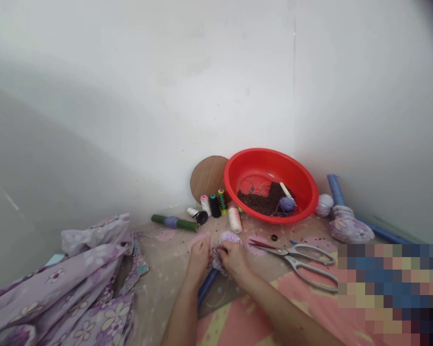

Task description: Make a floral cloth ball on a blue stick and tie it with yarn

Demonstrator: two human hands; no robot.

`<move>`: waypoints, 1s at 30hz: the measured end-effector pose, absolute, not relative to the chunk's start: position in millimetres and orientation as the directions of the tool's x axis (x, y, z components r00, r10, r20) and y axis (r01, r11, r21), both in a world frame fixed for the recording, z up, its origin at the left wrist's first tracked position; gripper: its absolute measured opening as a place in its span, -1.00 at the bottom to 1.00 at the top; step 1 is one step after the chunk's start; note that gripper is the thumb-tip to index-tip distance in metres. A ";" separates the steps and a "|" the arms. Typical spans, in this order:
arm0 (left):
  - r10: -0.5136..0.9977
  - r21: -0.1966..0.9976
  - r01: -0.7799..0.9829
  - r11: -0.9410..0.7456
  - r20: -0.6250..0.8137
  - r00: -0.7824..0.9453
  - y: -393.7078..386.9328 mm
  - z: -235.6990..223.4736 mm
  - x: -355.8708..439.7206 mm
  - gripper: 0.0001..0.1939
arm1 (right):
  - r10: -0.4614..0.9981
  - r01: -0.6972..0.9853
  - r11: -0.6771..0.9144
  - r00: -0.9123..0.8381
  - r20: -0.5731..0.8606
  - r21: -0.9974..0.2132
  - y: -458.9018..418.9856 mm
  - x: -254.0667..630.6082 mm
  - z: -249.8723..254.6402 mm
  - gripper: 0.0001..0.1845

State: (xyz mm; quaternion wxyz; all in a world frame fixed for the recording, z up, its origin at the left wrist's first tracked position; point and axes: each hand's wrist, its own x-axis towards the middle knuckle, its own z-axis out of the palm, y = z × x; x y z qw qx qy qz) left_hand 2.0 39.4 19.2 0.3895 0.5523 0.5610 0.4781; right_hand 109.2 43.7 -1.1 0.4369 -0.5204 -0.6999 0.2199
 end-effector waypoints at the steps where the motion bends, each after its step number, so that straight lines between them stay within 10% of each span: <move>1: 0.996 0.974 0.223 -0.040 0.057 -0.073 39.3 21.3 2.2 -0.52 | 0.925 0.533 0.357 -0.087 0.371 -0.767 44.2 109.6 -0.3 -0.78; 15: 0.985 0.916 0.389 -0.094 0.143 -0.097 42.9 29.7 -1.3 -0.55 | 0.851 0.505 0.513 -0.401 0.338 -0.694 46.6 118.1 13.4 -0.74; 30: 0.969 0.936 0.293 -0.197 0.140 0.204 34.4 36.8 -28.8 -0.57 | 0.911 0.595 0.408 -0.216 0.351 -0.693 44.1 115.2 7.5 -0.78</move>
